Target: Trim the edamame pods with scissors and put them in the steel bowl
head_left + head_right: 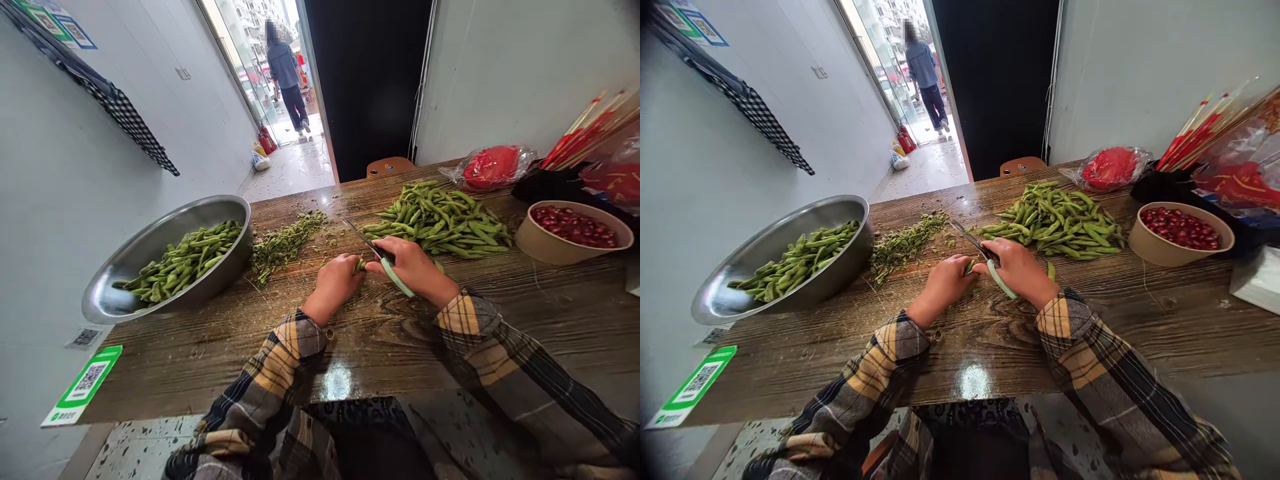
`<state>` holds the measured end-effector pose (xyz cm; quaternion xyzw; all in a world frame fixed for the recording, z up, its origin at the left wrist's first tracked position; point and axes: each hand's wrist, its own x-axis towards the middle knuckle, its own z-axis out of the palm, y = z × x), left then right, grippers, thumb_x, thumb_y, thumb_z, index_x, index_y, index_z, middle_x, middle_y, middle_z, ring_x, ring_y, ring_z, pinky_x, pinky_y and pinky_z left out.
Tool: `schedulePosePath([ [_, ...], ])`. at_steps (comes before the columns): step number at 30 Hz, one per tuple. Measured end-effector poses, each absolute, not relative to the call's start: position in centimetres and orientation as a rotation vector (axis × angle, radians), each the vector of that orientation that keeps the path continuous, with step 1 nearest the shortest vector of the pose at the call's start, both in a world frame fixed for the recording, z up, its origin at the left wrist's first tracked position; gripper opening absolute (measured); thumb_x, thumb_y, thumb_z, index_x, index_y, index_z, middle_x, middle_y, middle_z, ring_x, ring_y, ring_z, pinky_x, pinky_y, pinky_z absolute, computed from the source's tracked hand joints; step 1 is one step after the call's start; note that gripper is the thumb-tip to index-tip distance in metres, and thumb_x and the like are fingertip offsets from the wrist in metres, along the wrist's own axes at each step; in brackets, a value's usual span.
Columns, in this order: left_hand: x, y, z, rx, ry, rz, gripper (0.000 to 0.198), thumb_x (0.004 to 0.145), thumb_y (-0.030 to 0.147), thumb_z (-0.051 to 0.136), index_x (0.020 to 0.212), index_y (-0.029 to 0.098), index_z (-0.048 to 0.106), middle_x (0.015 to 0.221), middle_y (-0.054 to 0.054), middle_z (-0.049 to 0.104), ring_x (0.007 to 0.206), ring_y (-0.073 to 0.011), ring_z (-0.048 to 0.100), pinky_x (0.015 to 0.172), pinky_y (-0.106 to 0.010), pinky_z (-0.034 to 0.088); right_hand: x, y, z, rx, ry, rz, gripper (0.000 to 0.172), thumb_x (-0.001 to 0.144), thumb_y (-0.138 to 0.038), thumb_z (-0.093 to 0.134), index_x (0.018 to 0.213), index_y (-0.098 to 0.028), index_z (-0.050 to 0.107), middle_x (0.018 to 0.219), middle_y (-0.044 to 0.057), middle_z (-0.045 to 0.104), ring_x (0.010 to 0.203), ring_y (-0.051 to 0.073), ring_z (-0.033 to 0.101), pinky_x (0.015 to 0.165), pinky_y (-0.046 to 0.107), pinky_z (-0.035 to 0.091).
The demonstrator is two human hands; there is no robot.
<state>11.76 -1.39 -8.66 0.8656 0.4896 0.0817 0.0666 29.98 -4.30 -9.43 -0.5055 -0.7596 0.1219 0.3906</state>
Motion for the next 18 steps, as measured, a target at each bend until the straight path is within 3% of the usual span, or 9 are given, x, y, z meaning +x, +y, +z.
schedulePosePath([
  [4, 11.8, -1.0, -9.0, 2.586, 1.491, 0.245, 0.015, 0.085, 0.028, 0.053, 0.081, 0.018, 0.062, 0.09, -0.007, 0.062, 0.079, -0.0187, 0.057, 0.064, -0.028, 0.036, 29.9, -4.3, -9.4, -1.265, -1.95, 0.32, 0.04, 0.083, -0.041, 0.065, 0.113, -0.016, 0.064, 0.105, 0.013, 0.068, 0.097, 0.028, 0.064, 0.086, 0.04, 0.05],
  [7, 11.0, -0.5, -9.1, 2.342, 1.384, 0.505, 0.016, 0.082, 0.023, 0.054, 0.069, 0.016, 0.059, 0.074, -0.004, 0.058, 0.07, -0.0148, 0.052, 0.063, -0.026, 0.036, 29.9, -4.3, -9.4, -1.263, -1.957, 0.305, 0.04, 0.083, -0.041, 0.064, 0.113, -0.014, 0.064, 0.103, 0.014, 0.068, 0.097, 0.028, 0.064, 0.085, 0.04, 0.05],
  [10, 9.7, -0.5, -8.7, 1.876, 1.171, 0.783, 0.016, 0.08, 0.028, 0.059, 0.072, 0.015, 0.059, 0.063, 0.002, 0.052, 0.059, -0.0102, 0.045, 0.057, -0.022, 0.034, 29.9, -4.3, -9.3, -1.259, -1.964, 0.315, 0.041, 0.083, -0.041, 0.065, 0.113, -0.014, 0.063, 0.102, 0.013, 0.068, 0.095, 0.027, 0.064, 0.084, 0.039, 0.049],
  [18, 8.4, -2.1, -7.9, 1.273, 0.936, 0.972, 0.023, 0.075, 0.034, 0.068, 0.083, 0.017, 0.056, 0.073, 0.0, 0.061, 0.05, -0.0054, 0.042, 0.047, -0.018, 0.03, 29.5, -5.1, -9.0, -1.221, -2.104, 0.436, 0.048, 0.076, -0.046, 0.071, 0.114, -0.018, 0.062, 0.101, 0.009, 0.064, 0.089, 0.024, 0.062, 0.08, 0.037, 0.049],
])
